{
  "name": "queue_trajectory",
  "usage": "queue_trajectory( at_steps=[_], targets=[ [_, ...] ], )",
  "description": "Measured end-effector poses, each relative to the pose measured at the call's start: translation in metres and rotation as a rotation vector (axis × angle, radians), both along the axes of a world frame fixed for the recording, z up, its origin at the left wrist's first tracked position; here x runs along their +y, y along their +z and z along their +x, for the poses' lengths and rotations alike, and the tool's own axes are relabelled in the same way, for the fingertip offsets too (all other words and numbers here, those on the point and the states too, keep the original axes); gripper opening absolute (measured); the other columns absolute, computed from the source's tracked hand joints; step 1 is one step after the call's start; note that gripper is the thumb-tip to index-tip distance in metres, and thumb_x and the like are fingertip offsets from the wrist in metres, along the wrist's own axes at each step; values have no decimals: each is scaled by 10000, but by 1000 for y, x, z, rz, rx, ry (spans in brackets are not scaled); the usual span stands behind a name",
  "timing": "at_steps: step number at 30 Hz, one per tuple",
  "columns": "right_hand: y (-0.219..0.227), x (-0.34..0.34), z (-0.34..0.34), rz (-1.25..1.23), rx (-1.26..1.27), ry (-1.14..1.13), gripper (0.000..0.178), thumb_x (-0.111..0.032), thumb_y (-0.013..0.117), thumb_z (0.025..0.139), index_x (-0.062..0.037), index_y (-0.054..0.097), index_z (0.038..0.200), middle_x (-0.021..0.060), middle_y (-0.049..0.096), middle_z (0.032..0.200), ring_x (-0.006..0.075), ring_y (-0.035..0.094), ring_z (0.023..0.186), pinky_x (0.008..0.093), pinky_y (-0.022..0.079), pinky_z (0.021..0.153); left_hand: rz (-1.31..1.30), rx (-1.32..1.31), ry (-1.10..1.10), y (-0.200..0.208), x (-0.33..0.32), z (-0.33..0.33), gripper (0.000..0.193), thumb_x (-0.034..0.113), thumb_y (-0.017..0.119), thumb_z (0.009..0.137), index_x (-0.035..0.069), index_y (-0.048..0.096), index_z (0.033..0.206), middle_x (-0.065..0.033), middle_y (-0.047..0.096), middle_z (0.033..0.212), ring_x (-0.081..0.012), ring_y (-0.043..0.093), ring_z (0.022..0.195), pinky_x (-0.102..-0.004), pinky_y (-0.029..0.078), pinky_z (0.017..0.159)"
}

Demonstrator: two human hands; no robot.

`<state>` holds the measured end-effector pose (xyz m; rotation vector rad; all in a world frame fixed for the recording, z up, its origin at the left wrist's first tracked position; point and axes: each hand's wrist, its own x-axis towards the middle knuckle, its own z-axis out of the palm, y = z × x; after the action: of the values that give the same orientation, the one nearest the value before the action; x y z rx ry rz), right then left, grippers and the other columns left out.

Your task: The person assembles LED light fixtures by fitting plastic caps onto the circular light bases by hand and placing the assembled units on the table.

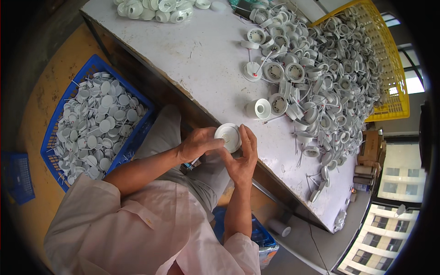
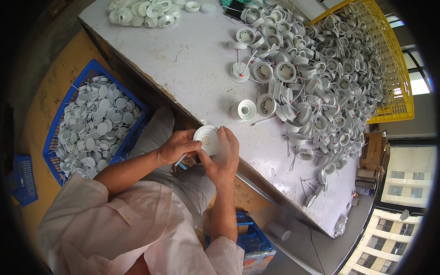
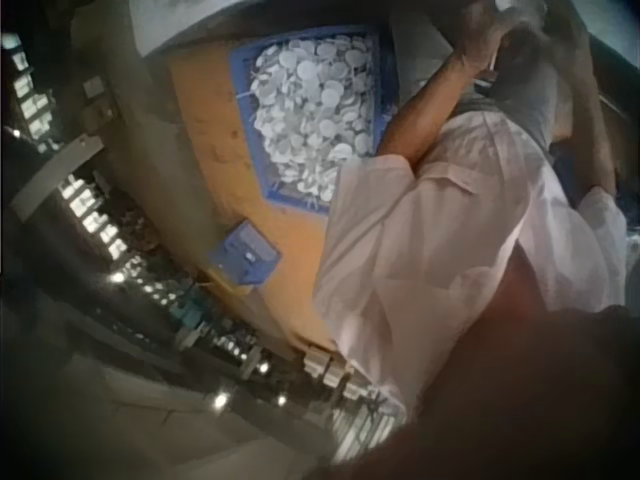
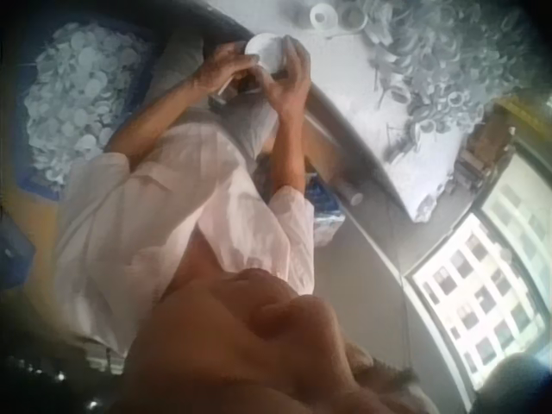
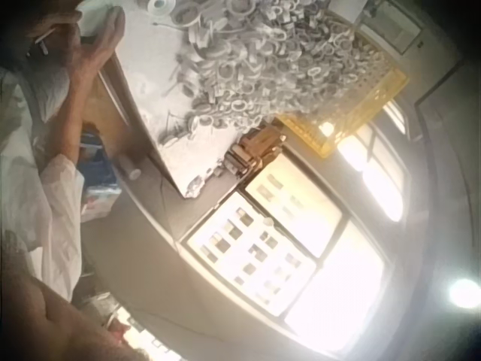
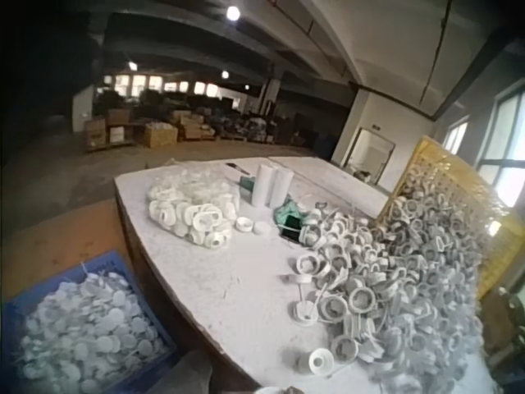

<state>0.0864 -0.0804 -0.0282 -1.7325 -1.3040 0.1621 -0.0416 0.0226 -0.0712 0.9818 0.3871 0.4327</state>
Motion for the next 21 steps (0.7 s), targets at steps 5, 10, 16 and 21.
queue_trajectory(
  at_steps=[5, 10, 16, 21],
  targets=[
    [-14, -13, 11, 42, 257, -39, 581, -77, 769, 738, 36, 530, 1255, 188, 566, 1191, 264, 583, 1063, 335, 476, 879, 50, 47, 12, 0, -1, 2, 306, 265, 634, 868, -4, 639, 1014, -6, 595, 752, -52, 489, 628, -220, 387, 539],
    [-24, -15, 13, -38, 619, -155, 372, -26, 653, 827, 45, 574, 1183, 138, 630, 1072, 189, 607, 951, 295, 473, 852, 223, 138, 71, 4, -5, 8, 295, 201, 617, 831, -29, 634, 1015, -56, 653, 822, -93, 576, 706, -253, 465, 621],
    [-30, -13, 8, -57, 550, -221, 220, -36, 629, 853, 50, 626, 1055, 114, 657, 959, 163, 616, 861, 284, 483, 798, 332, 255, 142, -4, -11, 19, 307, 146, 559, 761, -37, 636, 994, -92, 657, 763, -120, 610, 688, -278, 488, 619],
    [-49, -11, 13, 38, 409, -204, 203, -88, 646, 894, 21, 622, 1063, -6, 620, 741, 17, 507, 621, 162, 387, 548, 363, 363, 159, -7, -12, 24, 315, 158, 549, 752, -52, 635, 971, -114, 646, 712, -153, 617, 634, -292, 489, 593]
  ],
)
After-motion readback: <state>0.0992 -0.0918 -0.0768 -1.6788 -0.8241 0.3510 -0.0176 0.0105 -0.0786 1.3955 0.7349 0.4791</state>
